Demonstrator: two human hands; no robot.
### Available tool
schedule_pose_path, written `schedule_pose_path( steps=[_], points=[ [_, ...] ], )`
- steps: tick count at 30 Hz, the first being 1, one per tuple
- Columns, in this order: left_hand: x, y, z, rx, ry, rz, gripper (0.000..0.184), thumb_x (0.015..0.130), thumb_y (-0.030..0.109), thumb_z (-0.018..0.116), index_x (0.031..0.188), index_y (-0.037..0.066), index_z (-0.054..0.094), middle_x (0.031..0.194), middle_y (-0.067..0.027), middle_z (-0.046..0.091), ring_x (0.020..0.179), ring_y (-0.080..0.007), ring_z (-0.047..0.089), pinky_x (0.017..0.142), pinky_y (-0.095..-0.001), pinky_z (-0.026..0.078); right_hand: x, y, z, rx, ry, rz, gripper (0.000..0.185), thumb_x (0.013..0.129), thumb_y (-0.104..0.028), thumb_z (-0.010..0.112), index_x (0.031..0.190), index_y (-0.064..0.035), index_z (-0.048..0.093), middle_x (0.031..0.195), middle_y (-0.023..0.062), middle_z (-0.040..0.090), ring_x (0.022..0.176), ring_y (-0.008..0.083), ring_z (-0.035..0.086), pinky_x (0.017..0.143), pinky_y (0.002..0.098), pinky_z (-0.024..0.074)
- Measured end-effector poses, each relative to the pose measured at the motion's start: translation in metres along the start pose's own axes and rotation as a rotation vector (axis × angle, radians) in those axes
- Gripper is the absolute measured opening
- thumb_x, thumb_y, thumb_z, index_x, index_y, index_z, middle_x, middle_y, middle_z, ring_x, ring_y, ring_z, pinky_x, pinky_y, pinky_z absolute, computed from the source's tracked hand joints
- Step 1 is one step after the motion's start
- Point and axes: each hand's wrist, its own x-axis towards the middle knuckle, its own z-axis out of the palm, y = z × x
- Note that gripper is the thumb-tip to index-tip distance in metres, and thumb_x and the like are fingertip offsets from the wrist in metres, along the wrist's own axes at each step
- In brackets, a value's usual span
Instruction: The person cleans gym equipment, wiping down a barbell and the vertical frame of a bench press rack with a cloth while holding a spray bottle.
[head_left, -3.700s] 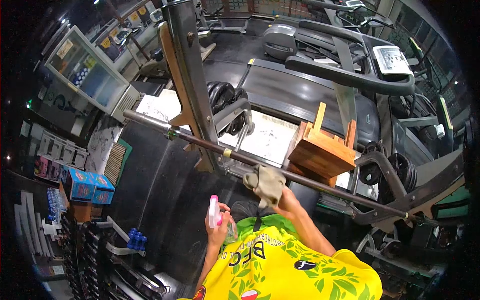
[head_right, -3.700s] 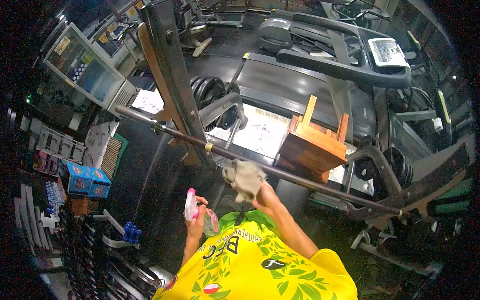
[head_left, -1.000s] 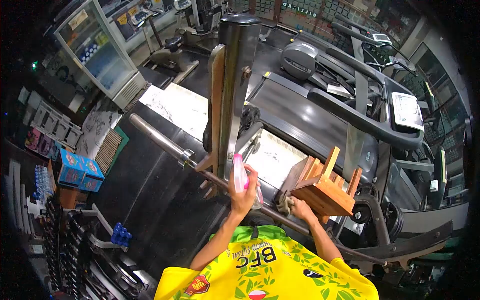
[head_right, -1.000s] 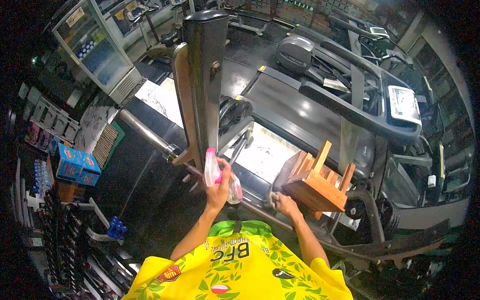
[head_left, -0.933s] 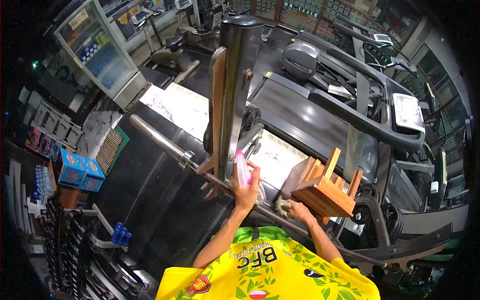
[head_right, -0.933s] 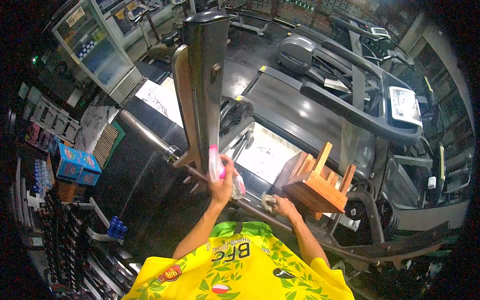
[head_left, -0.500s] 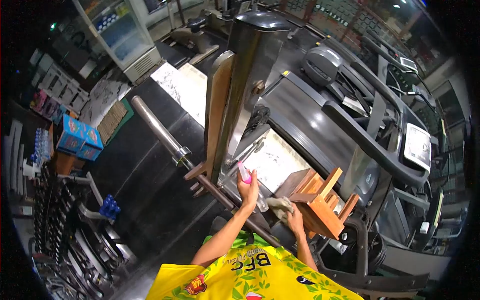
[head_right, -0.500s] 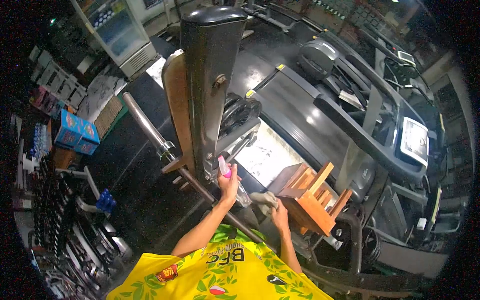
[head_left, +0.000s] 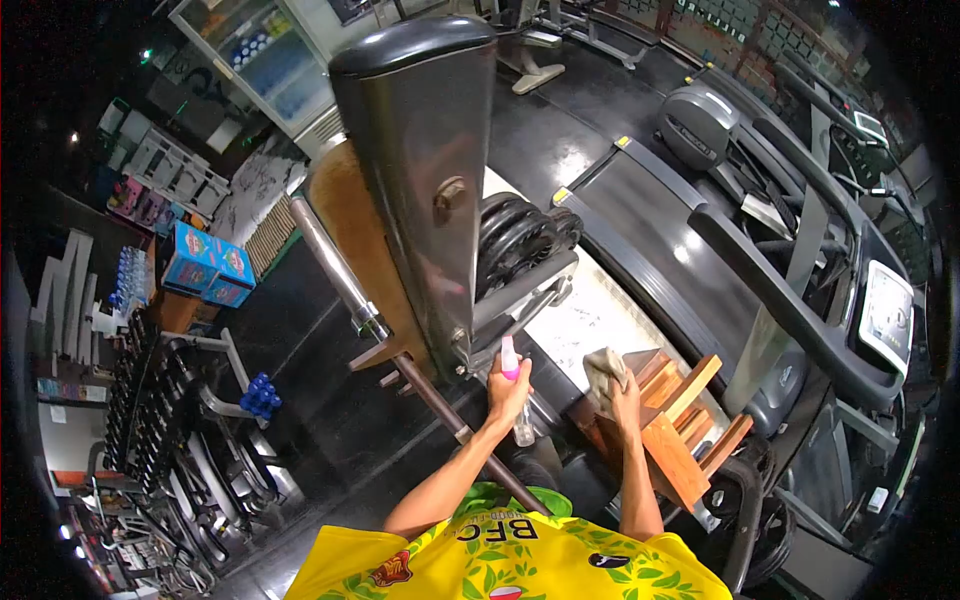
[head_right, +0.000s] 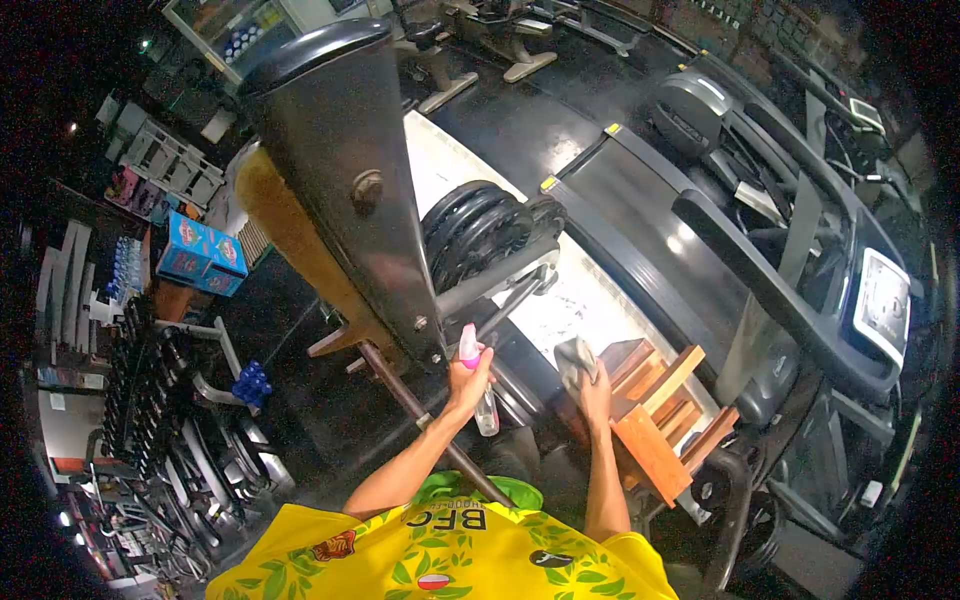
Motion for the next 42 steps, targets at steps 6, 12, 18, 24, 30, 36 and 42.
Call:
schedule_pose_path(
  steps=[6, 12, 18, 24, 30, 36, 42],
  points=[
    [-0.013, 0.005, -0.001, 0.02, -0.022, -0.06, 0.02, 0.084, 0.016, 0.064, 0.096, 0.004, 0.053, 0.064, -0.0014, 0.054, 0.045, -0.0107, 0.053, 0.04, -0.0246, 0.04, 0.053, -0.015, 0.062, 0.045, -0.013, -0.07, 0.051, 0.083, -0.008, 0.056, 0.13, 0.0044, 0.04, 0.127, 0.0187, 0.05, 0.119, 0.025, 0.046, 0.1, 0.0326, 0.0354],
    [-0.044, 0.019, -0.016, -0.083, -0.011, 0.038, 0.017, 0.087, 0.012, 0.061, 0.099, 0.005, 0.051, 0.083, -0.002, 0.053, 0.054, -0.0089, 0.055, 0.049, -0.0238, 0.045, 0.067, -0.045, 0.191, -0.034, -0.178, -0.596, 0.055, 0.074, 0.004, 0.053, 0.127, -0.0082, 0.048, 0.123, 0.0164, 0.051, 0.12, 0.0302, 0.046, 0.102, 0.033, 0.0355],
    [-0.053, 0.02, -0.022, -0.067, 0.055, 0.027, 0.014, 0.087, 0.011, 0.061, 0.096, 0.004, 0.052, 0.08, -0.0017, 0.055, 0.054, -0.0094, 0.056, 0.048, -0.0228, 0.043, 0.117, -0.045, 0.197, -0.455, -0.286, -1.114, 0.06, 0.064, 0.002, 0.056, 0.121, -0.0176, 0.055, 0.115, 0.0098, 0.056, 0.117, 0.03, 0.05, 0.092, 0.0367, 0.0468],
    [-0.054, 0.018, -0.022, -0.066, 0.044, 0.039, 0.016, 0.087, 0.011, 0.062, 0.098, 0.004, 0.052, 0.084, -0.0024, 0.055, 0.055, -0.0104, 0.056, 0.05, -0.0236, 0.044, 0.207, -0.027, 0.161, -0.599, -0.24, -0.486, 0.043, 0.075, 0.002, 0.052, 0.112, -0.0174, 0.059, 0.116, 0.012, 0.055, 0.111, 0.031, 0.052, 0.088, 0.039, 0.0471],
    [-0.058, 0.021, -0.021, -0.086, 0.033, 0.033, 0.015, 0.088, 0.009, 0.06, 0.099, 0.004, 0.051, 0.083, -0.0023, 0.054, 0.058, -0.0095, 0.057, 0.051, -0.0234, 0.045, 0.149, -0.014, 0.209, -0.319, -0.178, -0.585, 0.055, 0.068, 0.011, 0.045, 0.117, -0.0087, 0.056, 0.124, 0.0201, 0.052, 0.11, 0.0366, 0.053, 0.093, 0.0408, 0.0445],
    [-0.062, 0.025, -0.023, -0.025, 0.084, 0.074, 0.013, 0.088, 0.007, 0.058, 0.099, 0.004, 0.05, 0.081, -0.0021, 0.053, 0.058, -0.0087, 0.056, 0.052, -0.0239, 0.046, 0.08, -0.02, 0.184, -0.173, -0.314, -0.775, 0.066, 0.056, 0.018, 0.049, 0.117, -0.0077, 0.057, 0.127, 0.0205, 0.049, 0.119, 0.0348, 0.048, 0.099, 0.0385, 0.0412],
    [-0.061, 0.023, -0.023, -0.041, 0.052, 0.053, 0.012, 0.089, 0.008, 0.057, 0.098, 0.005, 0.049, 0.078, -0.0026, 0.054, 0.057, -0.0091, 0.056, 0.052, -0.0246, 0.046, 0.147, 0.05, 0.226, 0.018, 0.163, -0.084, 0.059, 0.073, 0.009, 0.048, 0.128, -0.0091, 0.049, 0.133, 0.0184, 0.045, 0.121, 0.0338, 0.046, 0.099, 0.037, 0.0398]
  ],
)
